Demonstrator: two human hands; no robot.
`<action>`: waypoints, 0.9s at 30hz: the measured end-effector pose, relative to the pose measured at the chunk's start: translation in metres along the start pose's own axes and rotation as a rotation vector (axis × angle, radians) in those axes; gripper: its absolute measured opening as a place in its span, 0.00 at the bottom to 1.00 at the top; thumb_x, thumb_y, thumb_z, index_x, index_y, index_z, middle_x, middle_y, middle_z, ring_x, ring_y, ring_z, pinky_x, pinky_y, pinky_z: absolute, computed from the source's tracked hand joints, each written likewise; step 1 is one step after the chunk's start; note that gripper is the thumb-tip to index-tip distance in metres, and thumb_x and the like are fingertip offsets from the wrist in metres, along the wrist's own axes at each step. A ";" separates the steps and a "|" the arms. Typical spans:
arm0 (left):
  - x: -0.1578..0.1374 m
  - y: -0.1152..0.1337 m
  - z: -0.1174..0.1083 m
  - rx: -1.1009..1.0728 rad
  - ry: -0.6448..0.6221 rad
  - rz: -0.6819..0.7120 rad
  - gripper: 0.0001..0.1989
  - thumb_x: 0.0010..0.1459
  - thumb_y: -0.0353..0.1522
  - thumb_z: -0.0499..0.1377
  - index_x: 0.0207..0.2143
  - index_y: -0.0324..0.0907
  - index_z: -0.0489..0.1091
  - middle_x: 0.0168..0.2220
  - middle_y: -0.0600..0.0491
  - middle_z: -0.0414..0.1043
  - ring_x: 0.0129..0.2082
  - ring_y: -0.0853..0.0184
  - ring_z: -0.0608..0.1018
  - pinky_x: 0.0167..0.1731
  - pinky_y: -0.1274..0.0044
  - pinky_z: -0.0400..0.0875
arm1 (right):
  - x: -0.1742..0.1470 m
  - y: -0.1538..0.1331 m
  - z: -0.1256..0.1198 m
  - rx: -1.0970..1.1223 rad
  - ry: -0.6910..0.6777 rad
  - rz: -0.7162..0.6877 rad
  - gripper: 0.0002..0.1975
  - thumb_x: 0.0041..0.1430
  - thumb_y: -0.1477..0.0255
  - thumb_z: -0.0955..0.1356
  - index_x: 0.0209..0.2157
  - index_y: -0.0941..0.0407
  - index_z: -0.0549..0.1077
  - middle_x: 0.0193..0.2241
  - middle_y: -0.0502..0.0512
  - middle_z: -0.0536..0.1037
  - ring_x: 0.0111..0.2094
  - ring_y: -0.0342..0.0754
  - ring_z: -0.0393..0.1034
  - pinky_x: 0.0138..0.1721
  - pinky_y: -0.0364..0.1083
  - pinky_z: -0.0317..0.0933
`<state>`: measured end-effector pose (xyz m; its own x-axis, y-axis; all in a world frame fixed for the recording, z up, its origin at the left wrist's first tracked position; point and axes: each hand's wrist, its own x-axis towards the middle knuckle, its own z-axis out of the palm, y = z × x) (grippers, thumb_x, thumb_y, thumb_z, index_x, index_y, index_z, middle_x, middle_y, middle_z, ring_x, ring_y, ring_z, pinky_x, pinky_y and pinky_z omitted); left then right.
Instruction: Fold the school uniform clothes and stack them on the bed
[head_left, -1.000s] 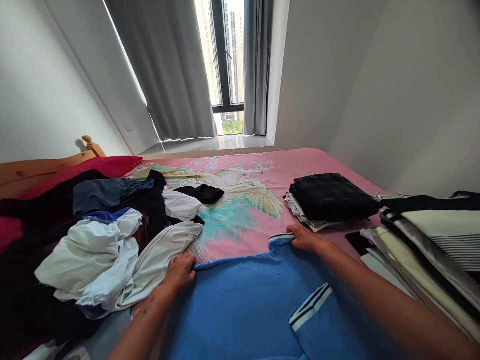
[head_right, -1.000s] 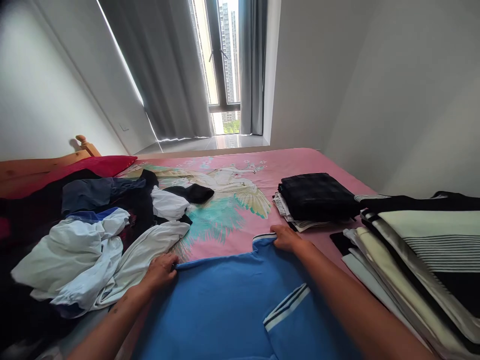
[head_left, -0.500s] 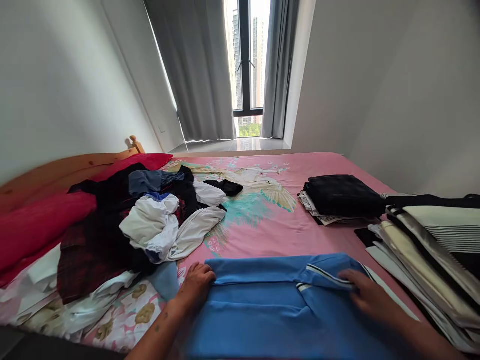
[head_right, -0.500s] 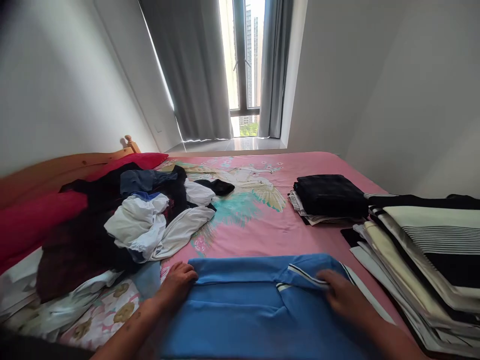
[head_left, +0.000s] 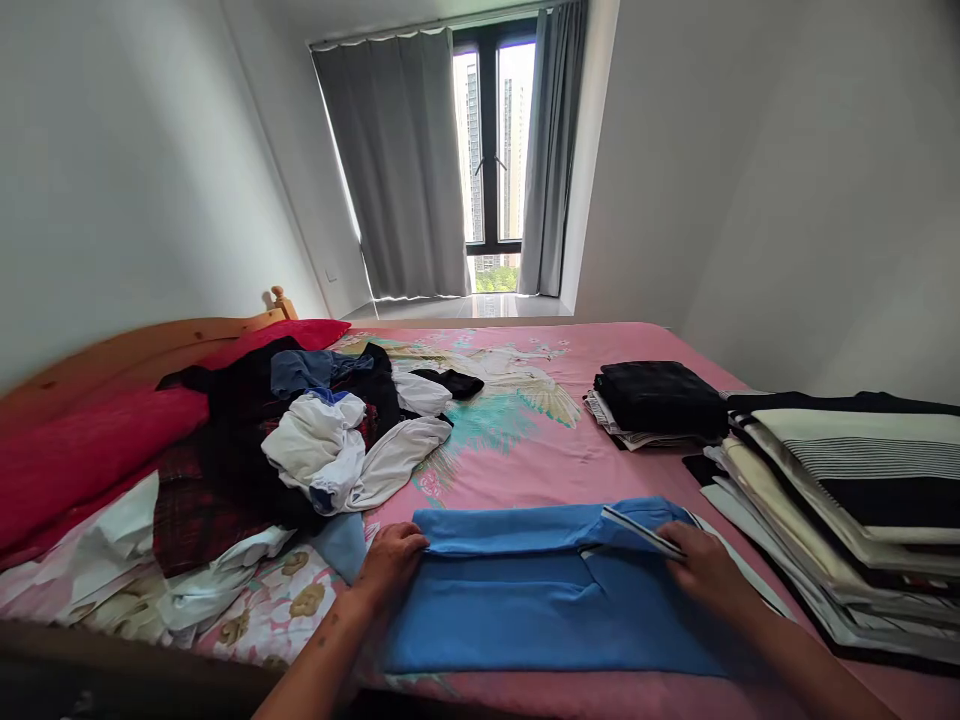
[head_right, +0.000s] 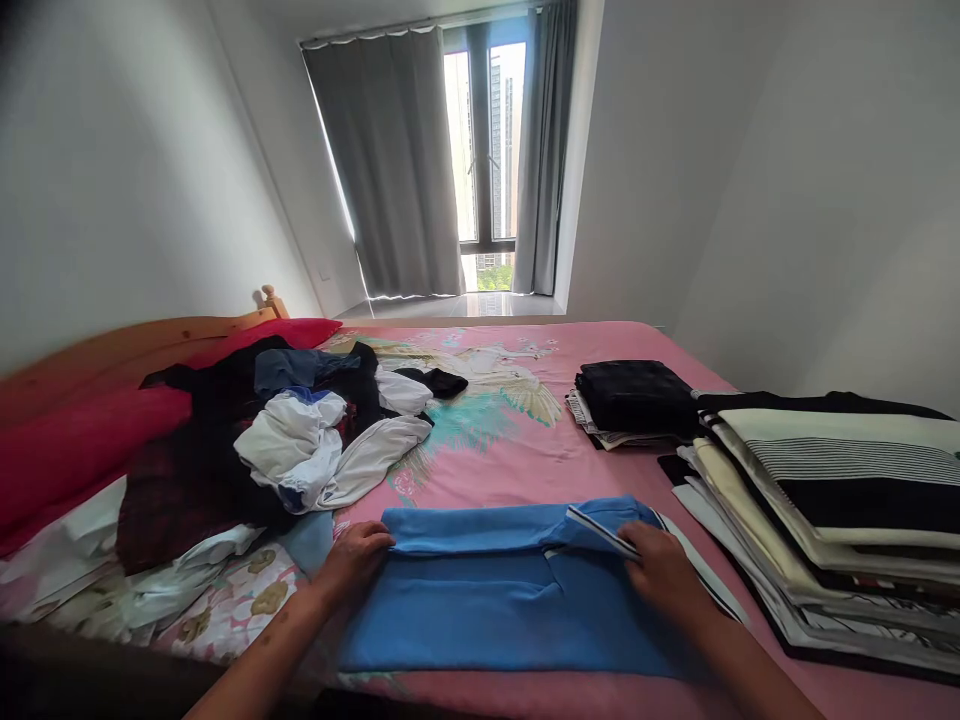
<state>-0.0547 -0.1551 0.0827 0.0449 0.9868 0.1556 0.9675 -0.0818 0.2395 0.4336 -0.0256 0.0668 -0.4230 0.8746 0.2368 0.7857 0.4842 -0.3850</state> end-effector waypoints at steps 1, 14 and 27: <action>-0.003 0.000 0.001 -0.003 -0.003 0.000 0.12 0.58 0.32 0.52 0.37 0.49 0.75 0.41 0.53 0.74 0.43 0.64 0.73 0.47 0.72 0.64 | -0.005 -0.001 0.001 0.019 -0.036 -0.004 0.13 0.46 0.73 0.60 0.35 0.53 0.69 0.35 0.55 0.76 0.40 0.54 0.70 0.42 0.52 0.61; -0.017 0.004 0.009 0.036 -0.013 -0.076 0.15 0.54 0.30 0.54 0.42 0.51 0.74 0.47 0.50 0.72 0.49 0.61 0.71 0.51 0.67 0.63 | -0.017 -0.021 0.011 -0.014 -0.072 0.129 0.12 0.51 0.68 0.62 0.38 0.52 0.70 0.38 0.55 0.77 0.43 0.54 0.70 0.46 0.53 0.58; 0.005 0.132 0.054 -0.144 0.055 0.105 0.19 0.55 0.30 0.52 0.48 0.51 0.69 0.54 0.50 0.66 0.57 0.57 0.65 0.58 0.59 0.57 | -0.031 -0.035 0.004 -0.013 0.047 -0.123 0.15 0.51 0.81 0.57 0.34 0.51 0.70 0.34 0.52 0.75 0.40 0.49 0.68 0.56 0.58 0.48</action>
<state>0.0867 -0.1532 0.0638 0.1263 0.9630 0.2380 0.9123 -0.2069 0.3534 0.4177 -0.0697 0.0694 -0.4953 0.8065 0.3229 0.7350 0.5872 -0.3390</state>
